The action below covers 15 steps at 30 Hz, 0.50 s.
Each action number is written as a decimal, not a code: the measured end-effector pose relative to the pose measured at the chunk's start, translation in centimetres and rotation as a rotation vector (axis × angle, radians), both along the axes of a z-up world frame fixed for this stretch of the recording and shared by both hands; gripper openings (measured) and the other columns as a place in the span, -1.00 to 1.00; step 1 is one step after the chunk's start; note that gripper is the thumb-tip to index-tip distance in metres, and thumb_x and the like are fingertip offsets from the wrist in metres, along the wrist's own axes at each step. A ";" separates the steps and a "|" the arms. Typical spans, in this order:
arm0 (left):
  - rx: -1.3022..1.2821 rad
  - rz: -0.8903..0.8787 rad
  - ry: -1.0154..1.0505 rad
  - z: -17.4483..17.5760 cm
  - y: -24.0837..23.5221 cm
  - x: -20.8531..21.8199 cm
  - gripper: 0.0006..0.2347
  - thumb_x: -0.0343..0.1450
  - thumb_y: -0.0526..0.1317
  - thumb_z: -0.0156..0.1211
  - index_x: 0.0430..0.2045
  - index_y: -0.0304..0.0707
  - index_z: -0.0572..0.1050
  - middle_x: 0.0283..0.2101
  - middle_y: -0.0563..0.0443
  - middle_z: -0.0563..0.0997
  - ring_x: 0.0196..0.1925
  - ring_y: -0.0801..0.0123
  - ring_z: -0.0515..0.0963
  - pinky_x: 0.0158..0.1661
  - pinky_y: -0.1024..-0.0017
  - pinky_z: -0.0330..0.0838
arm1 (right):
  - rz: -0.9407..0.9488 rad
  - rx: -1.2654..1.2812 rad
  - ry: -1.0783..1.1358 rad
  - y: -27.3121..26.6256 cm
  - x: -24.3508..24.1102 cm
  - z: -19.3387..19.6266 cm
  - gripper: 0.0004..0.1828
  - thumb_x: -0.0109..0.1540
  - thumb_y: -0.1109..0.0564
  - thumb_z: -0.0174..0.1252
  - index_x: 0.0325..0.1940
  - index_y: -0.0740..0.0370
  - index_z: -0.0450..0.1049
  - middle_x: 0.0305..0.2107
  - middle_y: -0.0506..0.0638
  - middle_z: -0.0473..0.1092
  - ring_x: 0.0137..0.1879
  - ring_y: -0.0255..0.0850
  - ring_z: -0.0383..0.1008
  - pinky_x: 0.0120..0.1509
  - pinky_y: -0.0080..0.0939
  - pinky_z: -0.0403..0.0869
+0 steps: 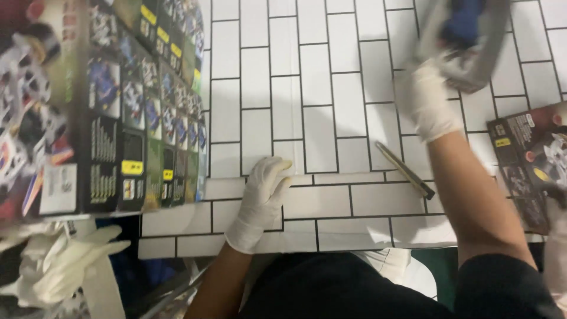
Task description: The person assembles two toy cars, a red one and a blue one, by attaching wheels and other parts to the chassis. They use a small screwdriver to tighten screws on the wheels and place the completed cars into their respective boxes.
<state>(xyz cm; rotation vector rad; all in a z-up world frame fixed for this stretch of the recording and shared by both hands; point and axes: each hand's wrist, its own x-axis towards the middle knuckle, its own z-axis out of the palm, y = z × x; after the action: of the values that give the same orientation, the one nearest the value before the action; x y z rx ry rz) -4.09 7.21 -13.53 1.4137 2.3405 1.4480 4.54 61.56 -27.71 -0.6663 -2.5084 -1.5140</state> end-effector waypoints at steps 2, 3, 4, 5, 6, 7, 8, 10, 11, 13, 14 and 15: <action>0.005 0.034 -0.086 -0.4 0.3 0.2 -0.73 0.45 -0.16 0.25 0.03 -0.13 0.50 0.00 0.00 0.53 0.20 0.10 0.47 0.27 0.16 0.26 | 0.170 -0.487 0.014 -22.5 -1.0 15.6 -0.50 0.36 0.08 0.17 0.31 0.44 0.39 0.05 0.19 0.47 0.23 -0.06 0.50 0.39 -0.24 0.42; 0.007 0.046 -0.088 0.0 0.6 0.1 -0.73 0.45 -0.16 0.25 0.03 -0.13 0.50 0.00 0.00 0.53 0.20 0.10 0.47 0.27 0.16 0.26 | 0.181 -0.485 0.008 -23.1 -1.4 12.1 -0.50 0.36 0.08 0.17 0.31 0.44 0.39 0.05 0.19 0.47 0.23 -0.06 0.50 0.39 -0.24 0.42; 0.018 0.048 -0.139 0.4 1.0 0.1 -0.68 0.45 -0.19 0.26 0.10 -0.17 0.46 0.06 -0.07 0.52 0.22 0.04 0.47 0.26 0.10 0.26 | 0.319 -0.786 0.180 -23.6 -1.8 8.6 -0.43 0.30 0.05 0.25 0.30 0.47 0.39 0.08 0.29 0.43 0.28 0.09 0.43 0.44 -0.10 0.35; 0.027 0.050 -0.189 0.8 1.3 0.0 -0.62 0.45 -0.21 0.27 0.17 -0.20 0.42 0.11 -0.14 0.52 0.24 -0.02 0.46 0.25 0.03 0.25 | 0.454 -1.088 0.355 -24.2 -2.2 4.9 -0.35 0.23 0.02 0.32 0.28 0.49 0.38 0.11 0.39 0.39 0.33 0.25 0.35 0.48 0.04 0.29; 0.028 0.061 -0.191 1.3 1.6 -0.4 -0.62 0.45 -0.21 0.27 0.17 -0.20 0.42 0.11 -0.14 0.52 0.24 -0.02 0.46 0.25 0.03 0.25 | 0.463 -1.091 0.347 -27.9 -1.3 7.8 -0.35 0.23 0.02 0.32 0.28 0.49 0.38 0.11 0.39 0.39 0.33 0.25 0.35 0.48 0.04 0.29; 0.029 0.061 -0.235 1.9 2.1 -0.9 -0.57 0.50 -0.15 0.16 0.26 -0.26 0.31 0.24 -0.28 0.41 0.34 -0.12 0.36 0.32 -0.02 0.18 | 0.474 -1.182 0.295 -31.5 -0.4 10.7 -0.32 0.25 0.01 0.30 0.33 0.48 0.33 0.17 0.41 0.34 0.37 0.26 0.30 0.50 0.08 0.26; 0.031 0.062 -0.279 2.4 2.6 -1.4 -0.52 0.55 -0.09 0.04 0.36 -0.32 0.21 0.37 -0.42 0.30 0.43 -0.21 0.26 0.38 -0.07 0.11 | 0.484 -1.272 0.241 -35.0 0.6 13.7 -0.28 0.26 0.00 0.27 0.38 0.47 0.27 0.24 0.44 0.29 0.41 0.28 0.25 0.52 0.11 0.24; 0.019 0.112 -0.262 1.5 3.3 -2.3 -0.49 0.55 -0.10 0.10 0.40 -0.27 0.16 0.41 -0.42 0.22 0.46 -0.20 0.21 0.41 -0.03 0.08 | 0.408 -1.439 0.221 -39.9 1.3 18.4 -0.27 0.27 -0.02 0.22 0.43 0.39 0.21 0.30 0.38 0.24 0.42 0.24 0.25 0.50 0.10 0.27; 0.007 0.156 -0.248 1.0 3.6 -2.7 -0.44 0.54 -0.12 0.16 0.43 -0.22 0.11 0.45 -0.42 0.15 0.49 -0.19 0.16 0.45 0.01 0.05 | 0.318 -1.601 0.199 -42.4 1.8 20.8 -0.25 0.29 -0.03 0.17 0.48 0.32 0.14 0.36 0.32 0.19 0.44 0.19 0.24 0.48 0.09 0.31; -0.048 0.179 -0.228 2.0 2.7 -2.3 -0.43 0.50 -0.15 0.21 0.42 -0.20 0.14 0.43 -0.40 0.19 0.47 -0.19 0.20 0.42 -0.01 0.10 | 0.412 -1.686 0.133 -44.5 3.5 20.9 -0.22 0.24 0.01 0.25 0.48 0.30 0.15 0.38 0.33 0.11 0.43 0.25 0.22 0.44 0.10 0.34; -0.105 0.194 -0.206 2.4 2.2 -2.1 -0.41 0.46 -0.17 0.27 0.41 -0.18 0.16 0.40 -0.37 0.22 0.45 -0.19 0.24 0.40 -0.03 0.14 | 0.503 -1.768 0.074 -45.5 4.4 20.9 -0.17 0.19 0.06 0.32 0.47 0.28 0.16 0.40 0.35 0.04 0.43 0.31 0.19 0.40 0.11 0.37; -0.109 0.197 -0.211 2.4 1.1 -1.7 -0.41 0.46 -0.17 0.27 0.41 -0.18 0.16 0.40 -0.37 0.22 0.45 -0.19 0.24 0.40 -0.03 0.14 | 0.501 -1.773 0.069 -45.7 4.9 22.0 -0.17 0.19 0.06 0.32 0.47 0.28 0.16 0.40 0.35 0.04 0.43 0.31 0.19 0.40 0.11 0.37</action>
<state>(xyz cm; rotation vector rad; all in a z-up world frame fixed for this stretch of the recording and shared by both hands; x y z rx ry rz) -5.83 8.30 -11.09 0.9763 2.4346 1.4095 9.47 15.82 -5.69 -0.0653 -2.9256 1.1132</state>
